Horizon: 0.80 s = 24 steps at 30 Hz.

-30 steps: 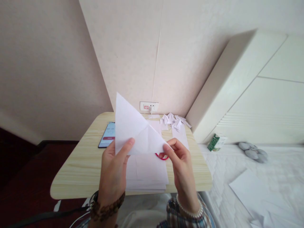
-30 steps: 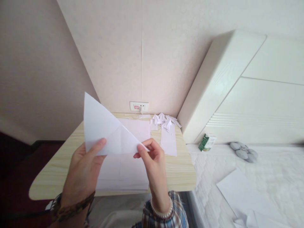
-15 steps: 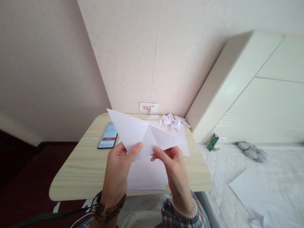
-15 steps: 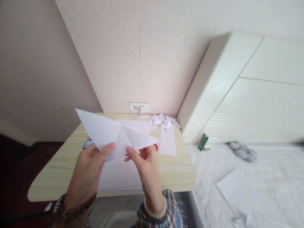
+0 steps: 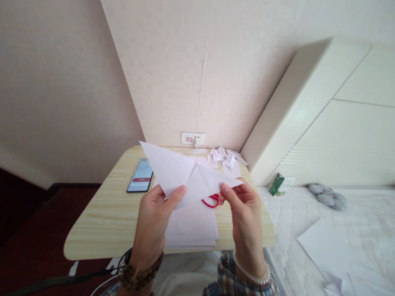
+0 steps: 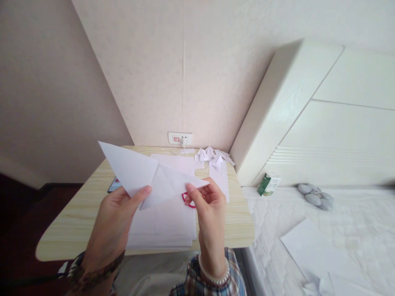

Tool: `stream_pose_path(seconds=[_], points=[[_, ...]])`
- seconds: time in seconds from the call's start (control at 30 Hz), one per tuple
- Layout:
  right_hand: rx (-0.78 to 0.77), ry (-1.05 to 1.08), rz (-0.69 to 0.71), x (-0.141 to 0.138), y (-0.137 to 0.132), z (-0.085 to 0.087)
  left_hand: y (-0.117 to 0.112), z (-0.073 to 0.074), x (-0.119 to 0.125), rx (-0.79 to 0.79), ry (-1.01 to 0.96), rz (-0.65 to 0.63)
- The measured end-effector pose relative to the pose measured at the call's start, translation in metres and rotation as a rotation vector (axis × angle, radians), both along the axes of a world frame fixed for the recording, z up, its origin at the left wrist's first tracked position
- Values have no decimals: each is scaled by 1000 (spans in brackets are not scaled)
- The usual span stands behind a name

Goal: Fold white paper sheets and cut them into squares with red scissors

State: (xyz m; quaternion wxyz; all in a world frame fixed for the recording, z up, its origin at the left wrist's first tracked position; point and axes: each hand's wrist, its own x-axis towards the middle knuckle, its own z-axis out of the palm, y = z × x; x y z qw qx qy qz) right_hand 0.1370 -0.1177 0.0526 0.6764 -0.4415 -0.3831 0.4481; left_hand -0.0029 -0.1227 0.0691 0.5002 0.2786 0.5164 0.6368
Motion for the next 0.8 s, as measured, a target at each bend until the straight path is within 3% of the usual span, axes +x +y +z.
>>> stream_pose_path(seconds=[0.47, 0.8], points=[[47, -9, 64, 5, -4, -1, 1, -1, -2, 13, 13, 17], [39, -24, 60, 7, -2, -2, 1, -4, -3, 30, 49, -90]])
